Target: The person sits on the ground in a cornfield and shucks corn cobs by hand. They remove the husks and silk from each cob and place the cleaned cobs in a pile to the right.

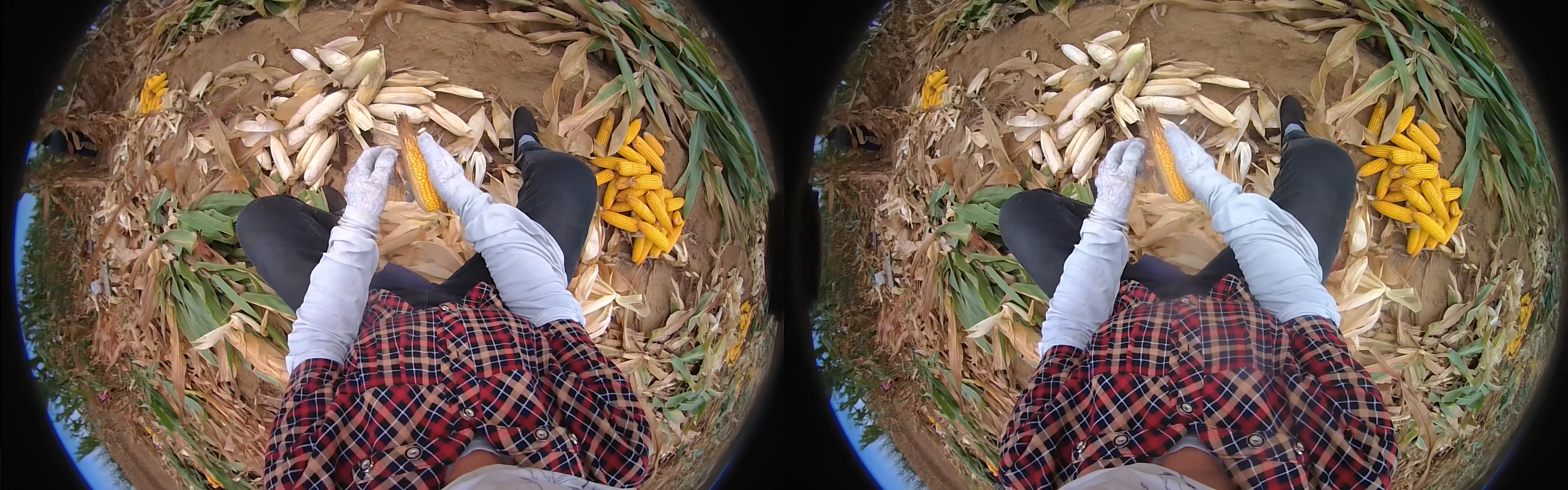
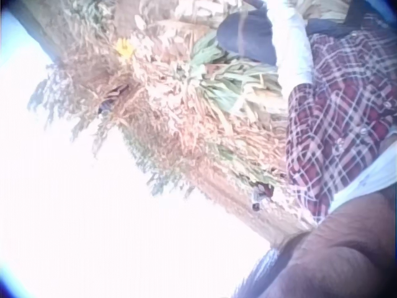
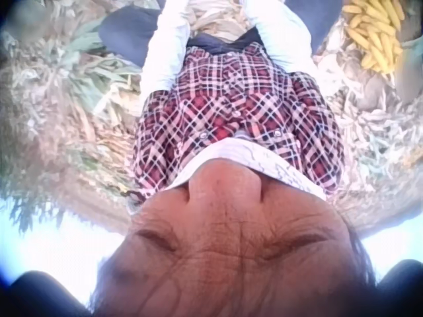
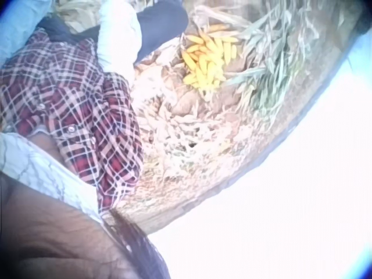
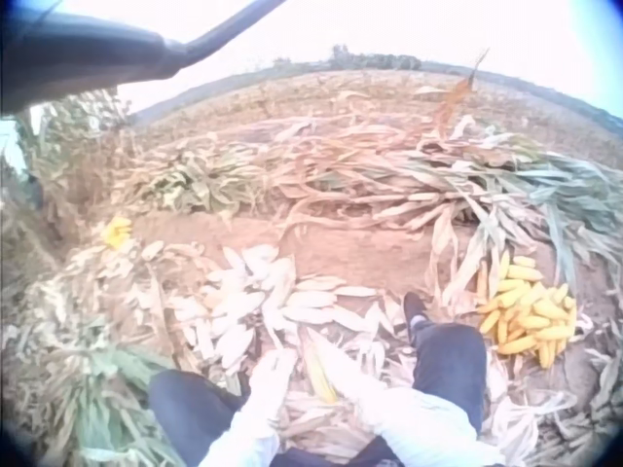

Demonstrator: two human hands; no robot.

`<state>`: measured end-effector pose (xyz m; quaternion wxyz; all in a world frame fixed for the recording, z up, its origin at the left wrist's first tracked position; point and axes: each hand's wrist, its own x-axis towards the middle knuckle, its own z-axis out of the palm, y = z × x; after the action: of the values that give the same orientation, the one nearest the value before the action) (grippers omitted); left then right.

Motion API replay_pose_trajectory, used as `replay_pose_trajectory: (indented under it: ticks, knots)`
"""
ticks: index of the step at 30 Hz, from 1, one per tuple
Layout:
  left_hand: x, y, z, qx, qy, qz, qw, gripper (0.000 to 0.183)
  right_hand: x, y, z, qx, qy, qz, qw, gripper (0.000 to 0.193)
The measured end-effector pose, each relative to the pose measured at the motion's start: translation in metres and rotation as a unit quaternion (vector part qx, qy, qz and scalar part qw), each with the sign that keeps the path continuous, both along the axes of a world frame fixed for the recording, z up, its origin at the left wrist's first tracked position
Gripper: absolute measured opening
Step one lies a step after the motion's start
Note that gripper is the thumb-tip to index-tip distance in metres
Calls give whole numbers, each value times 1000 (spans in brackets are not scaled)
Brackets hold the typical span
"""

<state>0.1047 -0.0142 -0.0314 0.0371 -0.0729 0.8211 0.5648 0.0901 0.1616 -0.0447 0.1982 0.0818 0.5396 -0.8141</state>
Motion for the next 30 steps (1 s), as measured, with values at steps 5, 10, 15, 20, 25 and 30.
replay_pose_trajectory:
  ticks: [5, 10, 15, 20, 25, 30]
  knots:
    - [2, 7, 21, -72, 28, -9, 997, 38, 6, -1, -61, 314, 265, 68, 909, 57]
    - [-2, -6, 8, -108, -17, -26, 994, 33, 11, -2, -47, 288, 197, 93, 932, 58]
    - [-5, -13, -30, -72, -29, 33, 996, 39, 8, -11, -30, 58, 108, 33, 992, 58]
    - [-6, -25, -66, 222, -80, 48, 971, 36, 3, -6, -6, -189, -53, 28, 980, 51]
    - [-5, -5, 1, 135, -48, 0, 990, 34, 8, -6, -9, 94, 100, -16, 990, 47]
    - [-3, -10, 11, 47, -22, -59, 997, 25, 16, -2, -16, 342, 263, 61, 900, 57]
